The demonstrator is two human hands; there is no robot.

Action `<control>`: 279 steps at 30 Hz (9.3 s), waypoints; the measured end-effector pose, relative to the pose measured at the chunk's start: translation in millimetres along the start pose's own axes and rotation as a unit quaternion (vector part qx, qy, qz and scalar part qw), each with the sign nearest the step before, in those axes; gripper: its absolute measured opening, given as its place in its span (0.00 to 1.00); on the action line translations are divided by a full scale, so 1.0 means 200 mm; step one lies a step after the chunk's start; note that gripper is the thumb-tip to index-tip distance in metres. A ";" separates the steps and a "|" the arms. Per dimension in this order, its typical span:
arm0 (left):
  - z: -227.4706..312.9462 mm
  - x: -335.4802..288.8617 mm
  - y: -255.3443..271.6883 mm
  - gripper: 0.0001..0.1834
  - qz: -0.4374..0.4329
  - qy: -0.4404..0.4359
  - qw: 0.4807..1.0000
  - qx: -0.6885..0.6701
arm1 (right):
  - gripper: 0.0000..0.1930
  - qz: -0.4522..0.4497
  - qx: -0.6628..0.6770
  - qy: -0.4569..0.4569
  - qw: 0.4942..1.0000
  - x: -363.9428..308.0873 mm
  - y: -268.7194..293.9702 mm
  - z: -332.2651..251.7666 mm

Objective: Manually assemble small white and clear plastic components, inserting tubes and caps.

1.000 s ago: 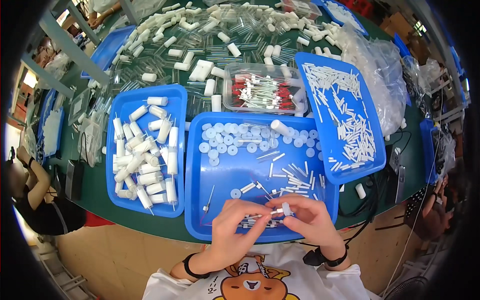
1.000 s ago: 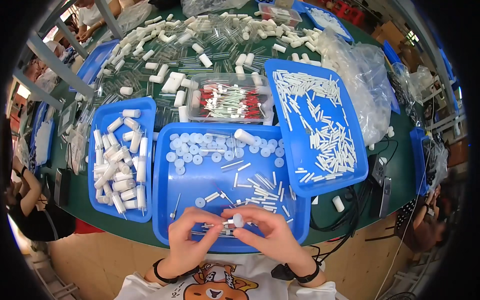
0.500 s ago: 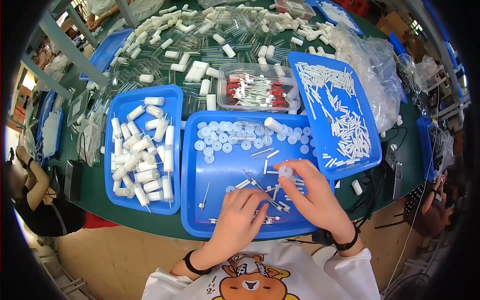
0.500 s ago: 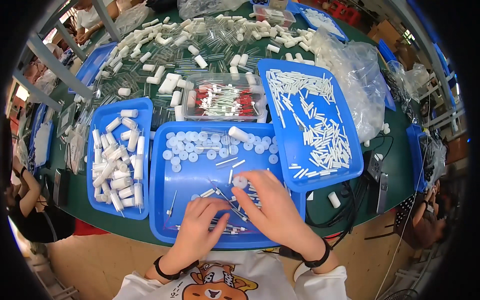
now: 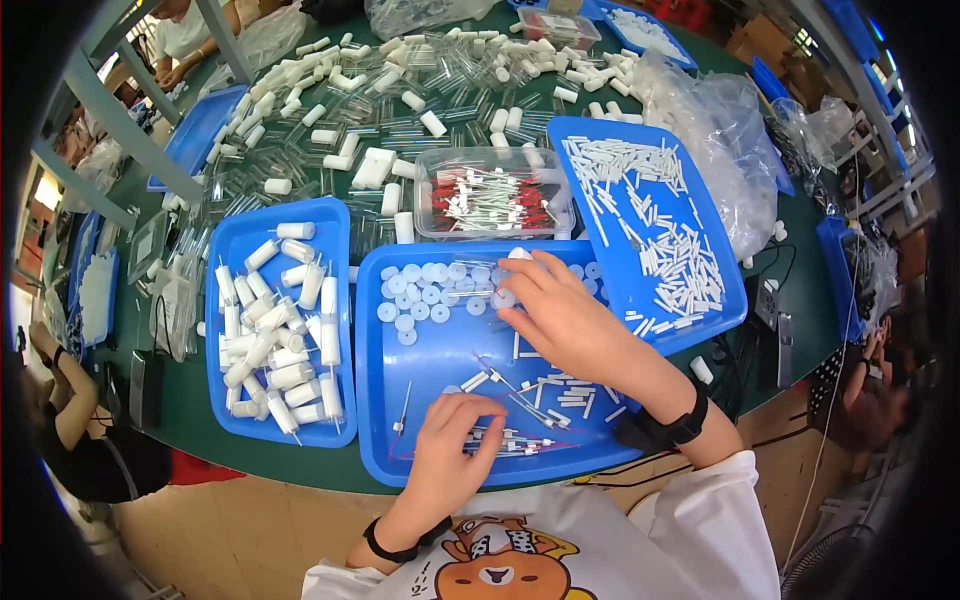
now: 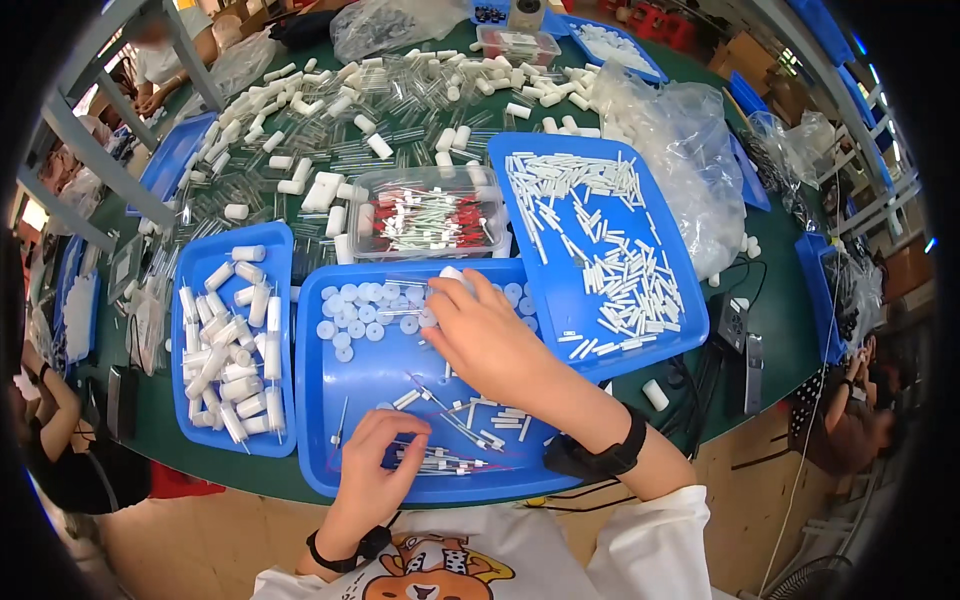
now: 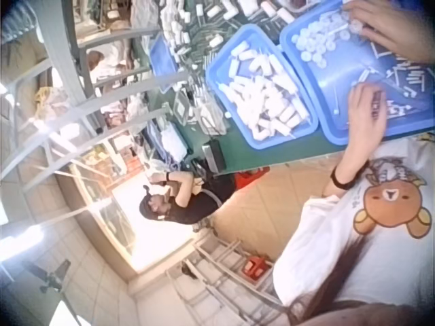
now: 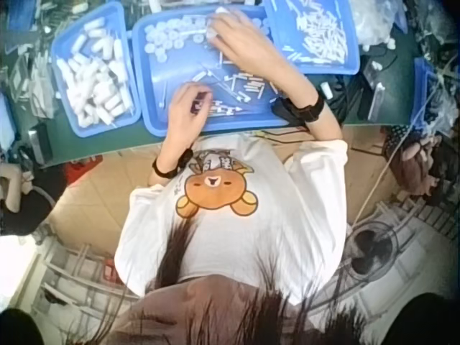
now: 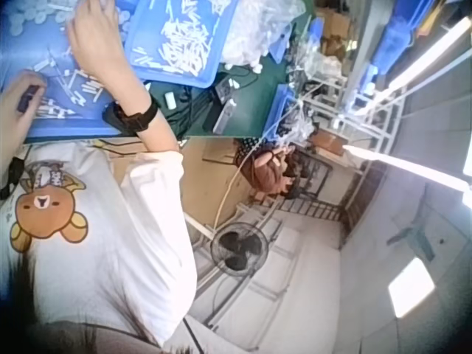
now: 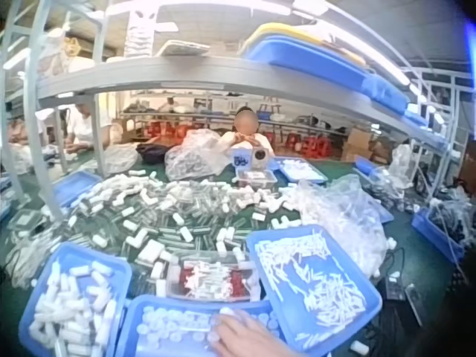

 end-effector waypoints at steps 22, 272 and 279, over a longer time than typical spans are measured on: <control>0.00 0.00 0.00 0.06 -0.023 0.005 1.000 -0.016 | 0.13 -0.003 0.104 -0.029 0.994 0.01 -0.01 0.09; 0.04 -0.10 -0.04 0.16 -0.106 0.348 0.647 -0.670 | 0.25 0.180 0.218 0.030 0.959 -0.40 -0.03 -0.44; 0.05 -0.10 -0.01 0.20 -0.150 0.323 0.725 -0.590 | 0.27 0.202 0.243 -0.008 0.949 -0.44 -0.07 -0.45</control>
Point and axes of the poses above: each hand's wrist, its own x-axis towards the middle knuckle, its own y-axis out of the back of the hand, z = x × y, the point moved 2 cm from there along x, towards the middle knuckle, and after that the axes turned 6 degrees about -x, right-handed, at the moved point
